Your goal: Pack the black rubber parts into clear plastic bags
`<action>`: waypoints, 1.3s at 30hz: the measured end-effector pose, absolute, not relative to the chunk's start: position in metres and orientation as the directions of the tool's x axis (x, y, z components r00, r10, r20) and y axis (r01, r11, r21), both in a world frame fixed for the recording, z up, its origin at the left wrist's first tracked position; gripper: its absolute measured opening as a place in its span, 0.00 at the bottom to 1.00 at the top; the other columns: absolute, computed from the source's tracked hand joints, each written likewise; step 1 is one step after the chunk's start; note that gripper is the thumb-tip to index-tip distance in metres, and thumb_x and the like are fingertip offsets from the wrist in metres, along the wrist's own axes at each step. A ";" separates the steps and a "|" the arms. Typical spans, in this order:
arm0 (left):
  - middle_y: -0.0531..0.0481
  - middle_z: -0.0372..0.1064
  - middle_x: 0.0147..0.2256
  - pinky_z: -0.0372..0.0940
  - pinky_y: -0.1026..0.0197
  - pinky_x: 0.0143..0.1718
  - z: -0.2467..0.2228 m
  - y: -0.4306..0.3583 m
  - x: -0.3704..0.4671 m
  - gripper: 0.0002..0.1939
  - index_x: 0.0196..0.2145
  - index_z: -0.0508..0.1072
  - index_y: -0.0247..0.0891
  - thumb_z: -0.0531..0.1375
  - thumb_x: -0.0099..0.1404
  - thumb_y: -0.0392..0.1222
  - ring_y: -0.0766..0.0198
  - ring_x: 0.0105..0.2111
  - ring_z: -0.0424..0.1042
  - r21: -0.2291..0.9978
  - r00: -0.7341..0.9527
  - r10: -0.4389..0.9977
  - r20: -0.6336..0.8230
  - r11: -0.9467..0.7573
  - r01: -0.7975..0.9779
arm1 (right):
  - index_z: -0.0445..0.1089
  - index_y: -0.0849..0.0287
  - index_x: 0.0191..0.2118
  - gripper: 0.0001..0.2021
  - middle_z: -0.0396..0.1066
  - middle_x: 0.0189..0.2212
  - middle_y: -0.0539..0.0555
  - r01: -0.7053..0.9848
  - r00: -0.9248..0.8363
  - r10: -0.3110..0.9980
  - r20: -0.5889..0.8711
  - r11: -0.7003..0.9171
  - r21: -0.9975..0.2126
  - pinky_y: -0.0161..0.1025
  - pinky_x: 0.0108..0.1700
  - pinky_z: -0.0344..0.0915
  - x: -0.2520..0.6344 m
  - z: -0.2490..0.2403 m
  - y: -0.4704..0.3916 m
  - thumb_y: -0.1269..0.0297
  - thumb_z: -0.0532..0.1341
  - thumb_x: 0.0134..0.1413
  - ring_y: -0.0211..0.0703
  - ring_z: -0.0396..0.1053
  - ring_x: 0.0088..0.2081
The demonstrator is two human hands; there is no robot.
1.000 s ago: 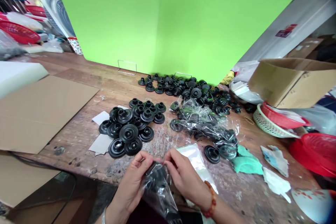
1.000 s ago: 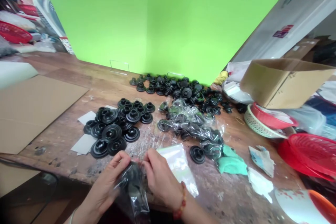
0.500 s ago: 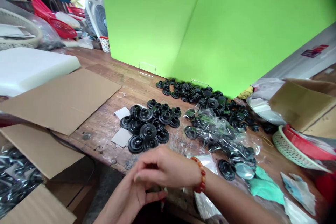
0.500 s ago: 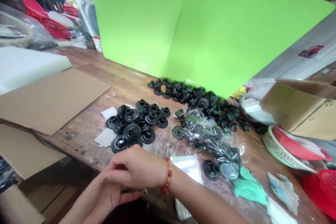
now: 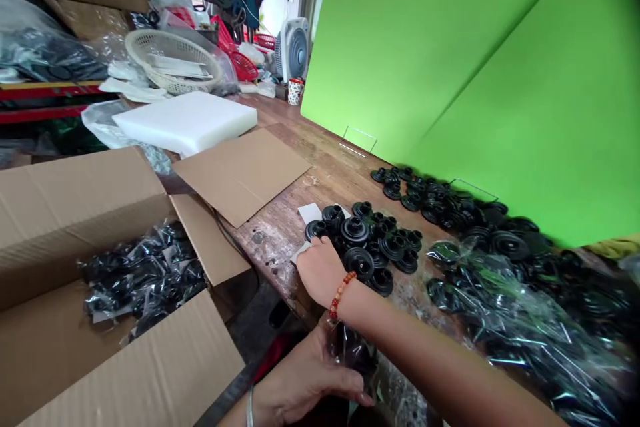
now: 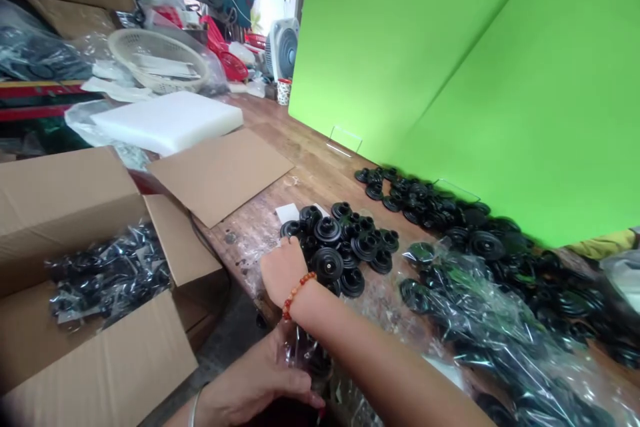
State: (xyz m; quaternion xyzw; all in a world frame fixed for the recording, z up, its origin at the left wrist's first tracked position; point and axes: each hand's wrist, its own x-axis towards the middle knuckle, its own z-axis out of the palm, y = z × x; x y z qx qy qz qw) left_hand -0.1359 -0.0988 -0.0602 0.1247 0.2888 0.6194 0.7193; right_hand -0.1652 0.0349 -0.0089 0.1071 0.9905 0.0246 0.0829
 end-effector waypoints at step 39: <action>0.47 0.70 0.46 0.76 0.55 0.31 -0.030 -0.042 -0.088 0.29 0.51 0.67 0.44 0.68 0.51 0.34 0.59 0.34 0.75 0.682 -0.169 0.772 -0.612 0.407 -0.608 | 0.71 0.66 0.44 0.12 0.70 0.40 0.65 0.795 -0.606 0.793 0.053 0.606 0.020 0.45 0.45 0.59 0.088 -0.022 0.147 0.76 0.52 0.61 0.53 0.62 0.44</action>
